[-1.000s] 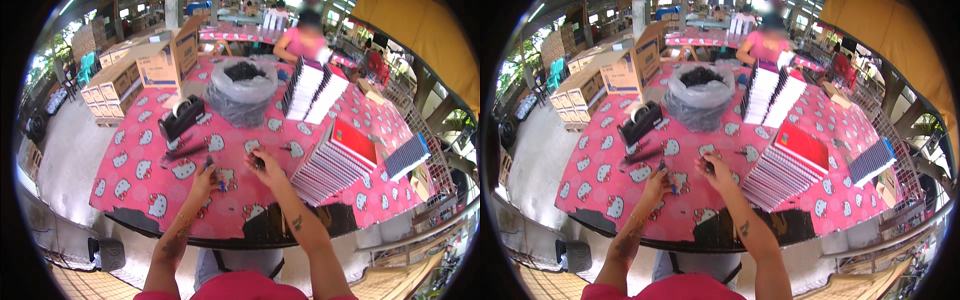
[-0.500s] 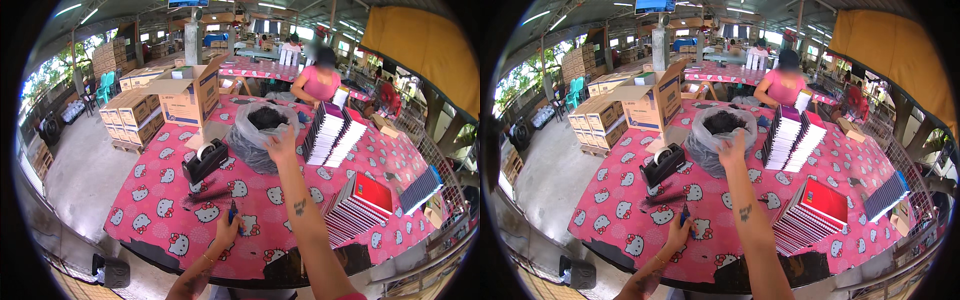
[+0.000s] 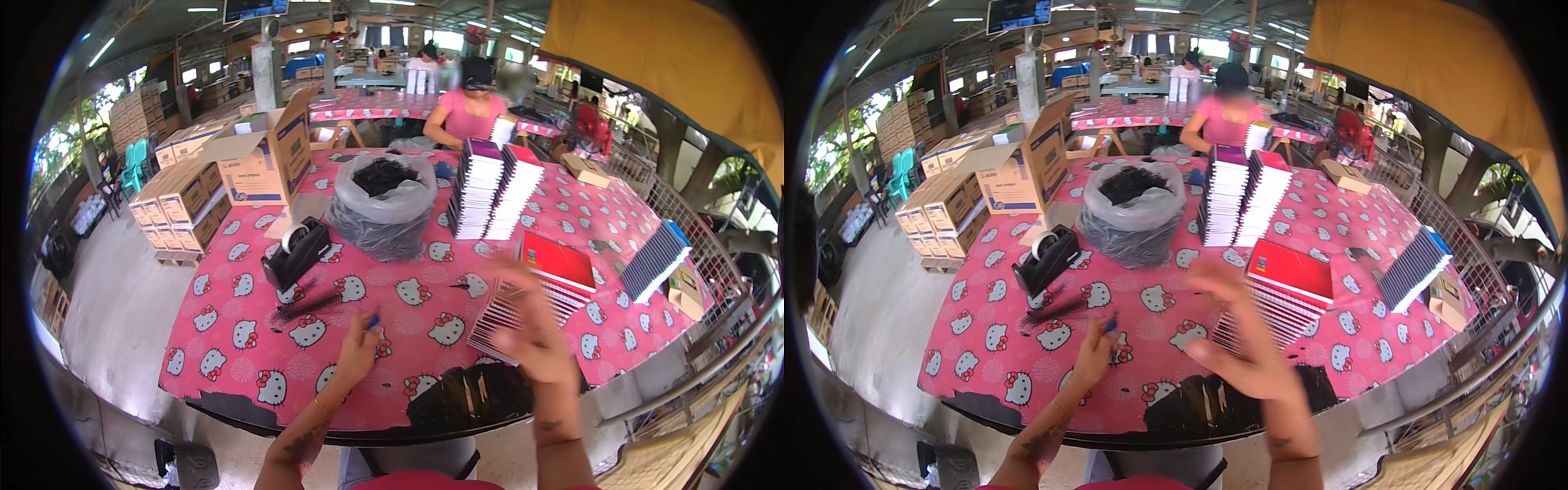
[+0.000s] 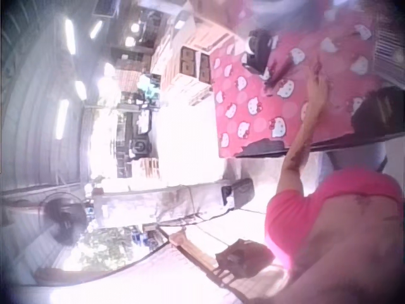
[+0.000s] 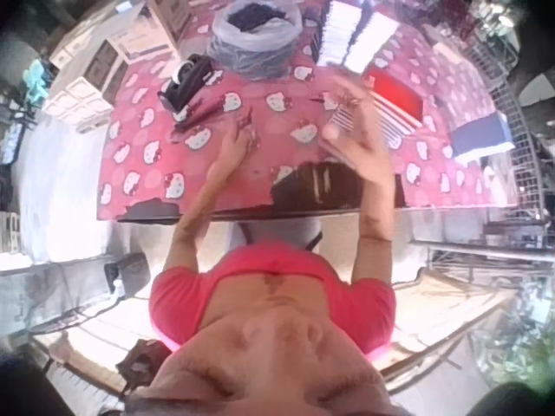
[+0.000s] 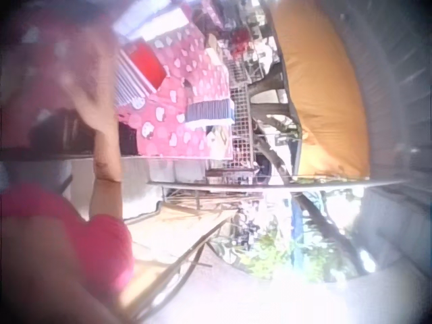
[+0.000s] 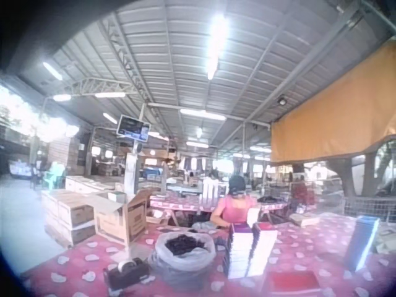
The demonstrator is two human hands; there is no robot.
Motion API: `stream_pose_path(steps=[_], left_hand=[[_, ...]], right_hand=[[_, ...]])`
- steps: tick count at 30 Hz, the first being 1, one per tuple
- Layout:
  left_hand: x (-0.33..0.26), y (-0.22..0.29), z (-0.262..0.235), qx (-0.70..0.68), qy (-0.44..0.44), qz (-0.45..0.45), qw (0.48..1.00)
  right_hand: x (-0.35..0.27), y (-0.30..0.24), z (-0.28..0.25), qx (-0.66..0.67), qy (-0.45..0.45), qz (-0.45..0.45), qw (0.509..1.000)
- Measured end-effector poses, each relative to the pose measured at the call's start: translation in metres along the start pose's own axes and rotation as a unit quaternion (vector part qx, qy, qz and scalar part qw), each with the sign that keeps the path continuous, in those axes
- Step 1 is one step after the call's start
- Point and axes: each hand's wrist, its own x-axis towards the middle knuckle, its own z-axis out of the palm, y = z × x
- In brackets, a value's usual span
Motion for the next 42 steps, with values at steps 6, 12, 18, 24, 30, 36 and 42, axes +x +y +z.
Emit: stream_pose_path(steps=[6, 12, 18, 24, 30, 36, 42], left_hand=[[-0.001, 0.136, 0.127, -0.182, -0.201, 0.019, 0.962], [-0.003, 0.149, 0.166, -0.295, -0.217, -0.054, 0.929], [-0.005, 0.138, 0.178, -0.316, -0.178, -0.059, 0.930], [-0.006, 0.134, 0.183, -0.205, -0.125, 0.011, 0.971], [-0.001, 0.123, 0.174, -0.185, -0.137, 0.039, 0.972], [-0.008, 0.136, 0.174, -0.304, -0.154, -0.108, 0.934], [-0.008, 0.121, 0.176, 0.092, -0.007, 0.252, 0.963]], right_hand=[[0.042, -0.036, -0.136, -0.447, -0.068, 0.073, 0.889], [0.026, 0.010, -0.129, -0.511, -0.232, 0.165, 0.811], [0.019, 0.021, -0.129, -0.501, -0.213, 0.177, 0.820], [0.017, 0.020, -0.130, -0.515, -0.204, 0.171, 0.815], [0.018, 0.018, -0.124, -0.550, -0.211, 0.173, 0.790], [0.019, 0.014, -0.122, -0.547, -0.214, 0.194, 0.786], [0.020, 0.014, -0.119, -0.549, -0.214, 0.204, 0.782]])
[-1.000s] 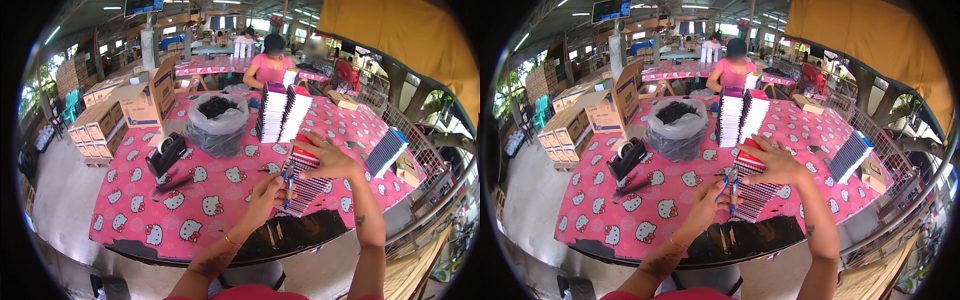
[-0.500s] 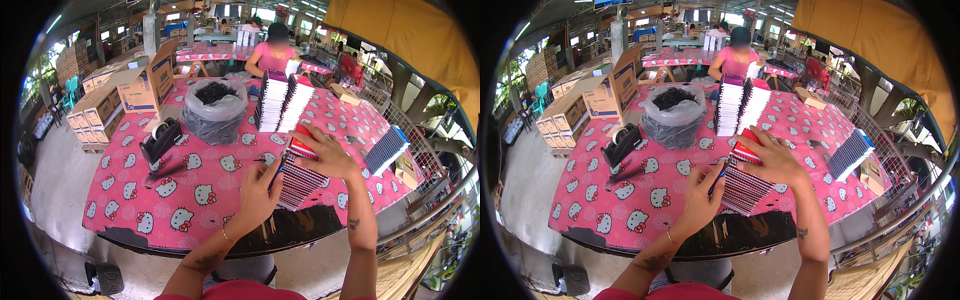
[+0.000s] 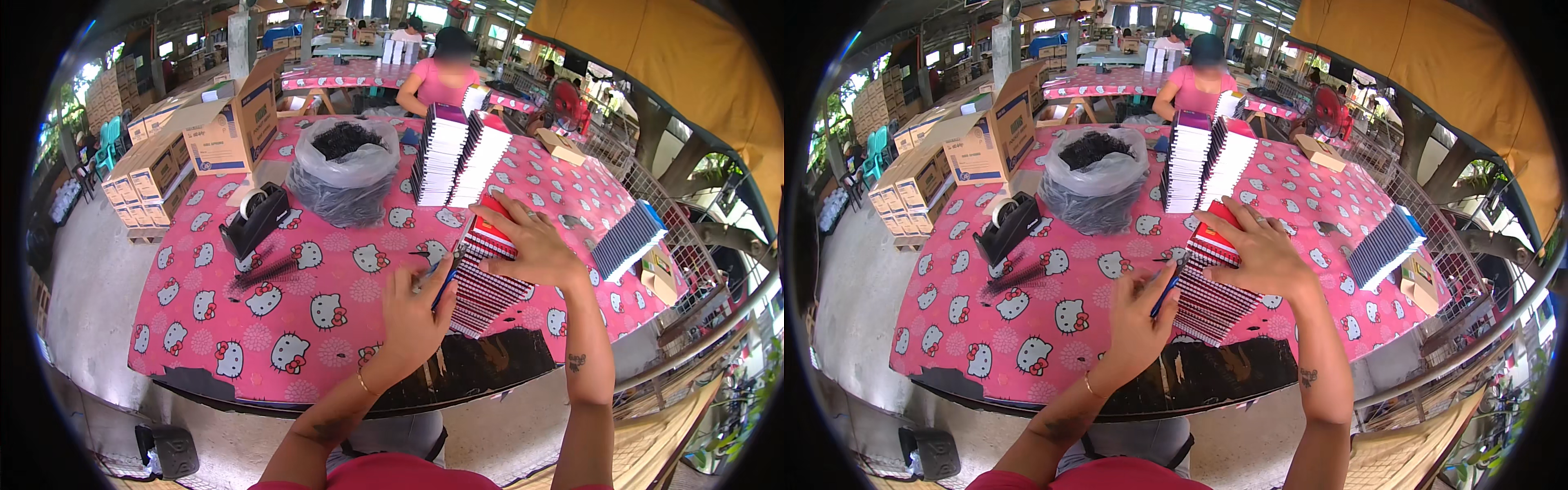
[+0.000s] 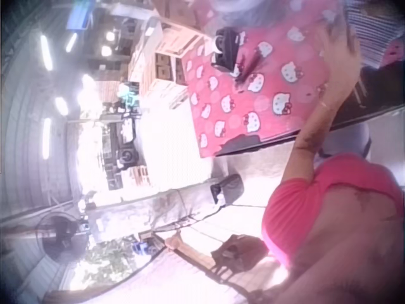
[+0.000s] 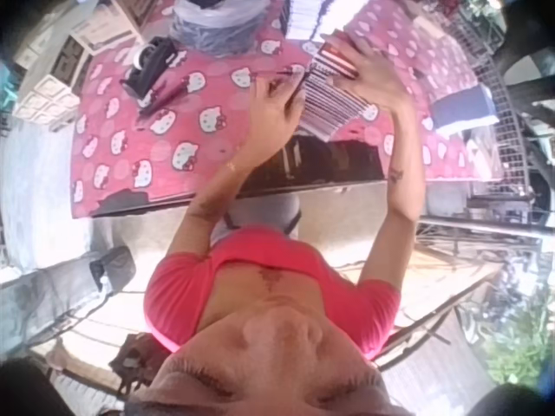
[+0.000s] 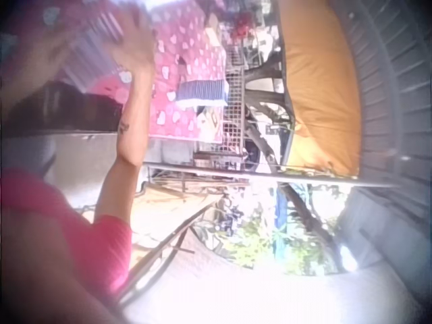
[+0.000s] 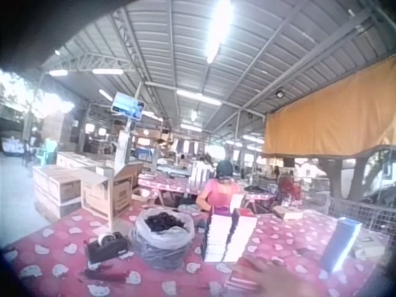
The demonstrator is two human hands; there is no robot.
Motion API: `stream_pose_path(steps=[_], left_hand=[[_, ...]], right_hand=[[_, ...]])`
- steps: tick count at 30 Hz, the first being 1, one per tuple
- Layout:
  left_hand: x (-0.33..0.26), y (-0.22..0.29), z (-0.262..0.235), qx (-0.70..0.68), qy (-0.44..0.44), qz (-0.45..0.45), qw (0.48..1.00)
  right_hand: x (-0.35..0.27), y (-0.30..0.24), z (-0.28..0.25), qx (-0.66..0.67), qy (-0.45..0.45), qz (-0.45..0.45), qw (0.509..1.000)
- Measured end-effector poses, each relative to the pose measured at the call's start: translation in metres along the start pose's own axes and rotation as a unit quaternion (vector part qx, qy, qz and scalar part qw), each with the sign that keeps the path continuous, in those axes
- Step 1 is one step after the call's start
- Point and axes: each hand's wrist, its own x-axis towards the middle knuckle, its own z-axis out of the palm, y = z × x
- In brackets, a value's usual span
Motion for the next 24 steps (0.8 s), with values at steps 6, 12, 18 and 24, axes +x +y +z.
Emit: stream_pose_path(steps=[6, 12, 18, 24], left_hand=[[-0.002, -0.004, -0.002, -0.420, -0.081, -0.301, 0.852], [0.001, -0.011, -0.005, -0.449, -0.104, -0.310, 0.832], [0.005, -0.006, -0.006, -0.449, -0.108, -0.316, 0.829], [0.006, -0.003, -0.004, -0.436, -0.097, -0.329, 0.832]], right_hand=[[0.001, 0.004, 0.002, 0.007, 0.006, -0.013, 1.000], [0.001, 0.000, 0.000, 0.000, -0.003, 0.005, 1.000], [0.001, 0.001, 0.001, 0.006, 0.004, 0.000, 1.000], [0.001, 0.001, 0.000, -0.005, 0.017, -0.005, 1.000]])
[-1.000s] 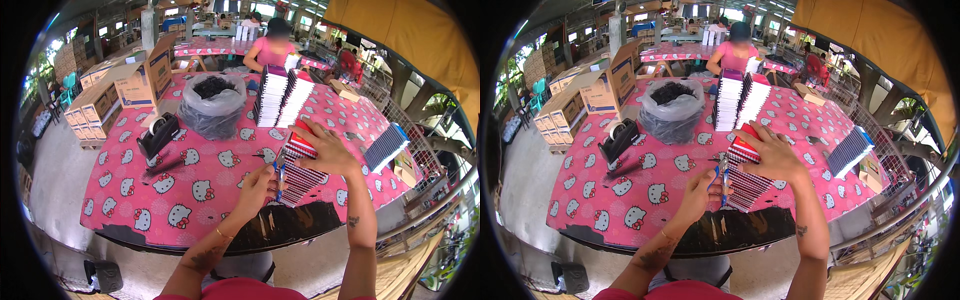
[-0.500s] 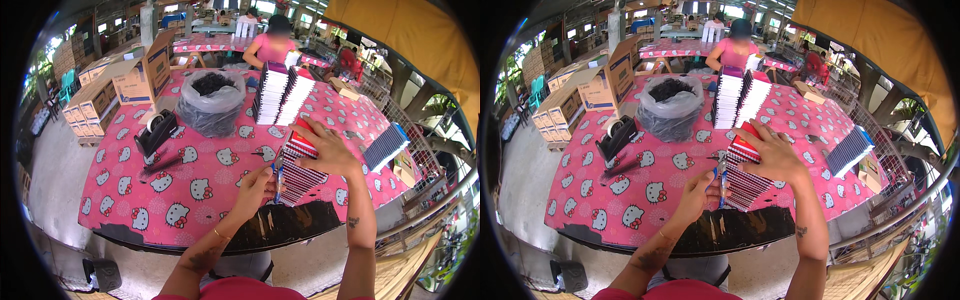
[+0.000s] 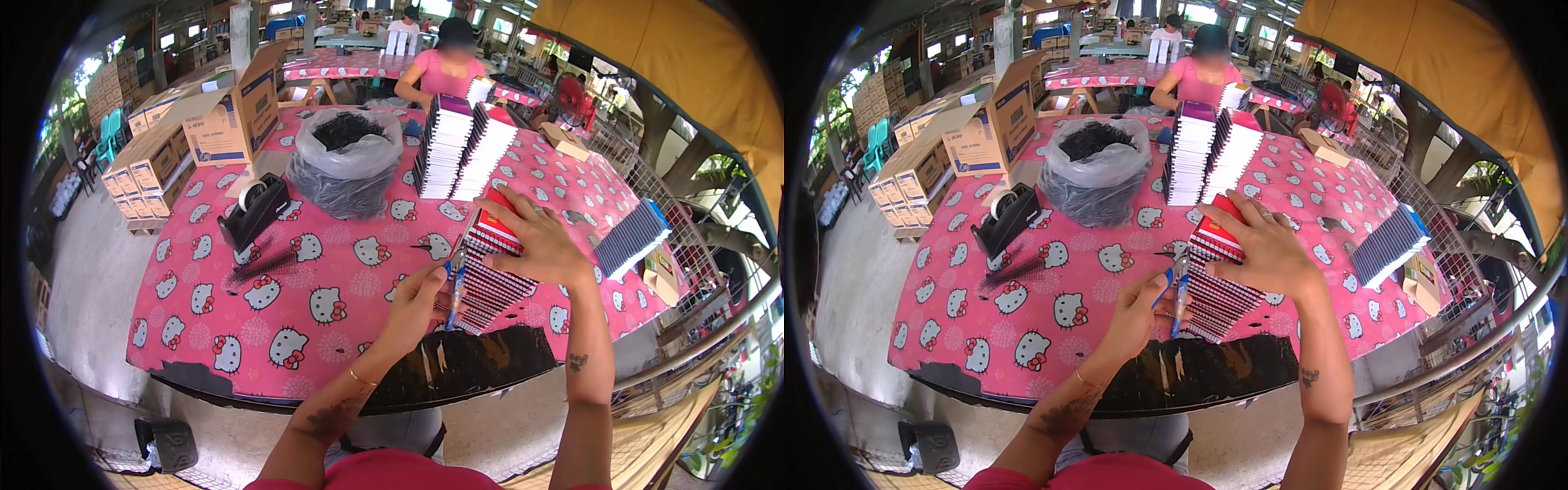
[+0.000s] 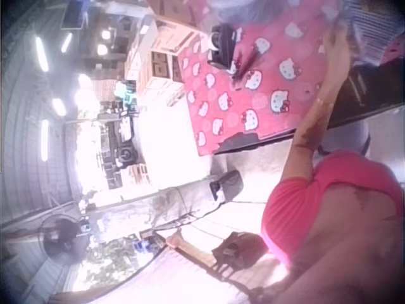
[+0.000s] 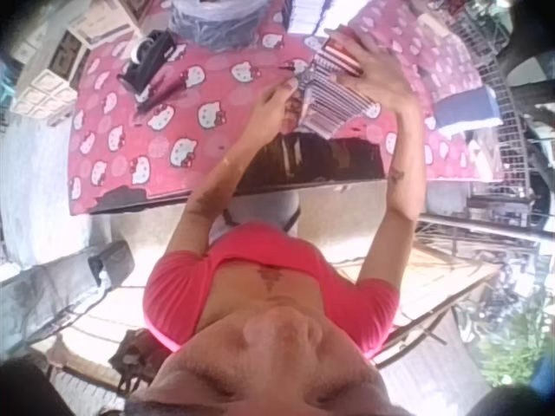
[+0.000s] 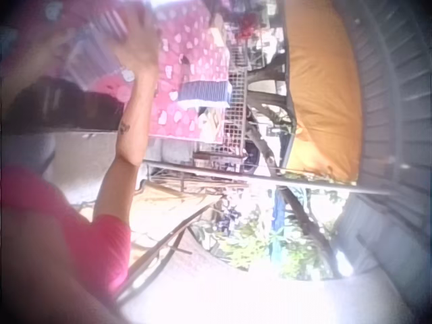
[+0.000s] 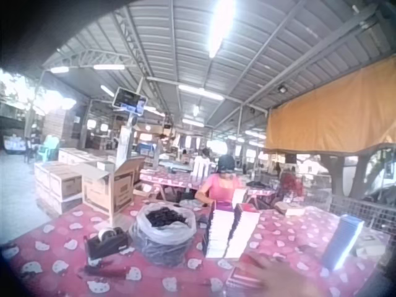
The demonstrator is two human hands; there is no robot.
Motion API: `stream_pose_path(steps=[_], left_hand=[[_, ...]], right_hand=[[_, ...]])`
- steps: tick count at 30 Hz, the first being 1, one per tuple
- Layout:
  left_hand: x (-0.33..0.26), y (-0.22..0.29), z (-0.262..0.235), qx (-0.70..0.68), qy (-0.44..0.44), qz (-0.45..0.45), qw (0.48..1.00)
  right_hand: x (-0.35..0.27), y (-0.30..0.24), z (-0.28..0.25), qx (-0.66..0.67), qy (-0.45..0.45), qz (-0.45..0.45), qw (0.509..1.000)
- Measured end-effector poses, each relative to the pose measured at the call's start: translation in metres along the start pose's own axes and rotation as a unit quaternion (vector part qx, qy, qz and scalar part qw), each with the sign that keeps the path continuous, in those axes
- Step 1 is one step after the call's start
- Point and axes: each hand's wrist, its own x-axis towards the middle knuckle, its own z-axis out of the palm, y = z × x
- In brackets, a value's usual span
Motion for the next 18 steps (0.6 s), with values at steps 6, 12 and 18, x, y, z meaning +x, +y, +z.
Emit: stream_pose_path(steps=[6, 12, 18], left_hand=[[0.000, -0.012, -0.002, 0.346, 0.065, 0.250, 0.902], [-0.002, -0.004, 0.000, -0.015, 0.011, -0.010, 1.000], [-0.005, 0.003, -0.005, 0.023, 0.011, 0.004, 1.000]], right_hand=[[0.003, 0.000, -0.001, 0.013, 0.000, -0.007, 1.000], [0.002, 0.002, 0.000, 0.010, -0.001, 0.002, 1.000], [0.003, -0.001, 0.000, 0.010, 0.000, -0.003, 1.000]])
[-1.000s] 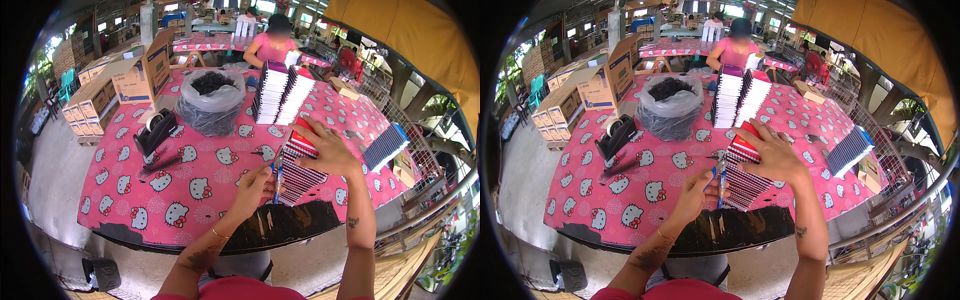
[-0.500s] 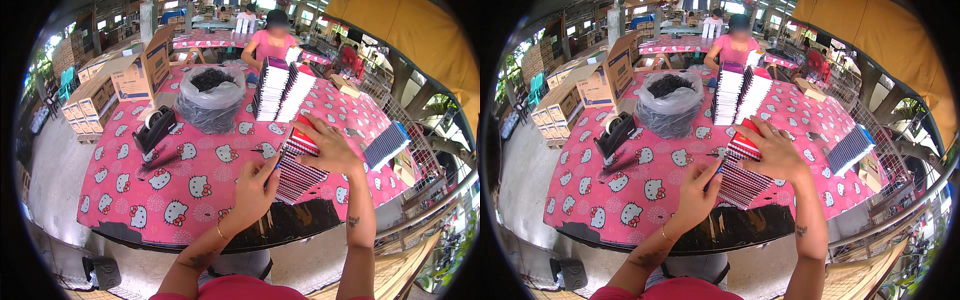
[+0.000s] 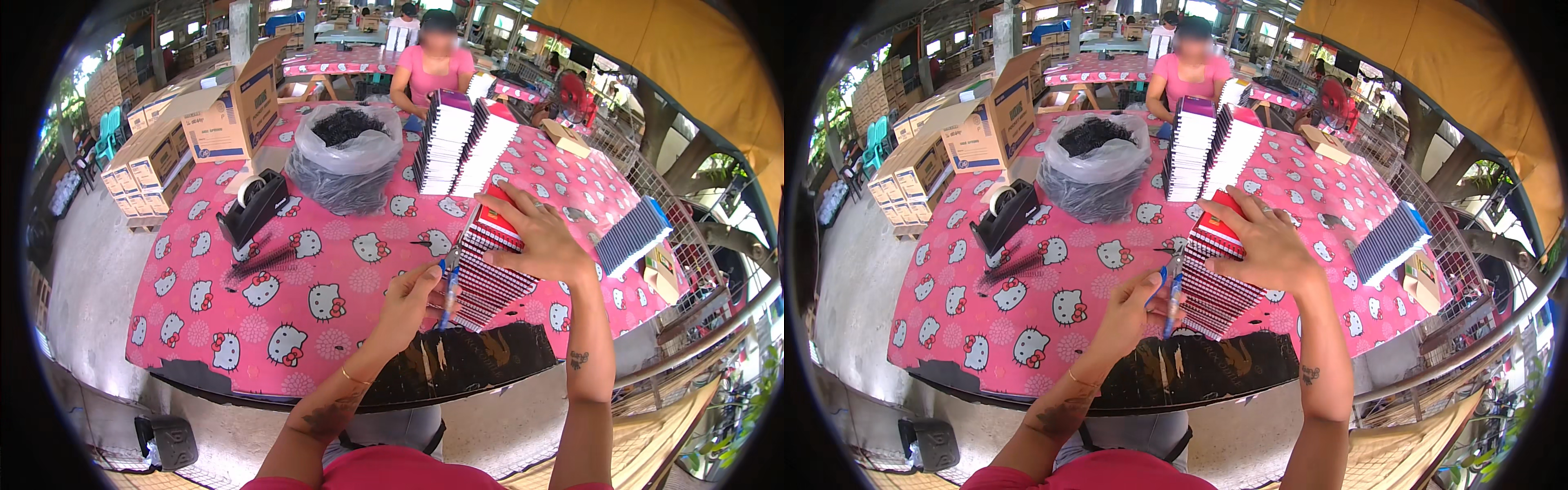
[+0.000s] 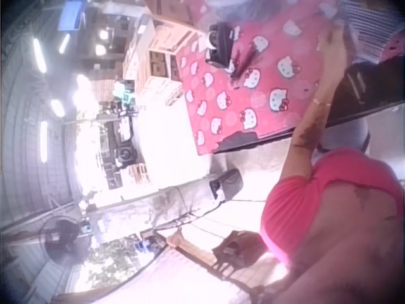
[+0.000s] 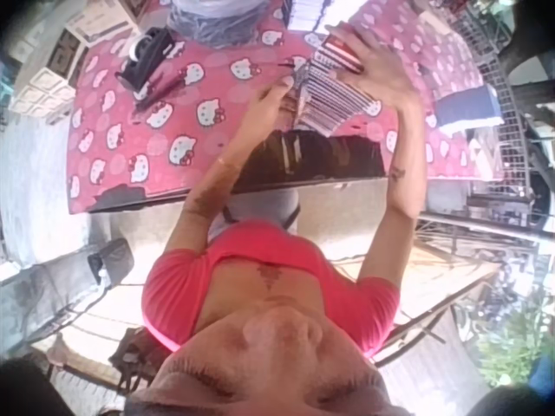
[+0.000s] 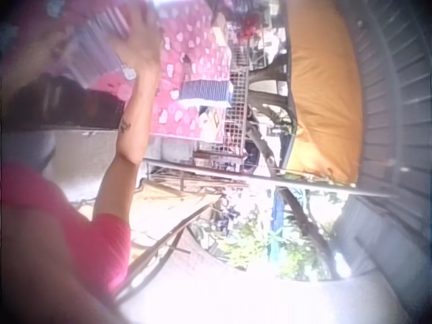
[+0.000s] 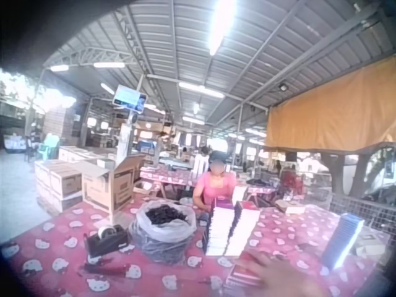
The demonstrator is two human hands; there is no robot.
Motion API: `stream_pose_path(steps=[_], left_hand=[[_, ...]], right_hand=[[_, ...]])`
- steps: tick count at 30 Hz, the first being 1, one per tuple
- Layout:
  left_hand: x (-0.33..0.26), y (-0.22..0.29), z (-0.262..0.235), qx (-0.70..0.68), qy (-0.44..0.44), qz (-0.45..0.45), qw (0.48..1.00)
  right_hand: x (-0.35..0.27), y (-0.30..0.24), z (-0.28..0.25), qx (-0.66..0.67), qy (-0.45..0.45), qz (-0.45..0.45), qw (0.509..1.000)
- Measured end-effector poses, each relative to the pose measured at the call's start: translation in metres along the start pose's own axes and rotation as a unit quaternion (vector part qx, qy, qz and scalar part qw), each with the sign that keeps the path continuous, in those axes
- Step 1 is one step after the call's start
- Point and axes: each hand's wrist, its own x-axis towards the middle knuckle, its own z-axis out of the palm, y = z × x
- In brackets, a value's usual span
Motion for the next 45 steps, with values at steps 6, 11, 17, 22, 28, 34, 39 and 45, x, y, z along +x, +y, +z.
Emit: stream_pose_path(steps=[6, 11, 17, 22, 28, 34, 39, 45], left_hand=[[0.001, -0.001, 0.006, 0.069, 0.010, 0.034, 0.997], [0.003, -0.009, 0.004, 0.258, 0.026, 0.167, 0.951], [-0.001, -0.005, 0.007, -0.063, 0.029, -0.037, 0.997], [0.003, -0.009, -0.005, 0.050, 0.012, 0.007, 0.999], [0.003, -0.022, -0.004, 0.413, 0.089, 0.322, 0.847], [-0.004, -0.011, 0.000, -0.062, 0.040, -0.067, 0.995], [-0.004, -0.022, -0.011, 0.512, 0.085, 0.266, 0.812], [-0.006, -0.015, 0.000, -0.064, 0.056, -0.066, 0.994]], right_hand=[[0.000, 0.002, -0.001, 0.003, -0.003, 0.000, 1.000], [0.001, 0.002, 0.001, 0.006, 0.003, -0.002, 1.000], [0.000, 0.003, 0.001, 0.000, 0.006, 0.003, 1.000], [0.000, -0.001, 0.000, 0.006, 0.002, 0.002, 1.000], [0.000, -0.001, -0.001, 0.001, 0.002, 0.004, 1.000], [-0.001, -0.001, 0.001, 0.000, 0.002, 0.006, 1.000], [-0.001, -0.003, 0.000, 0.000, 0.007, 0.002, 1.000], [-0.002, 0.000, 0.001, 0.001, 0.006, 0.005, 1.000]])
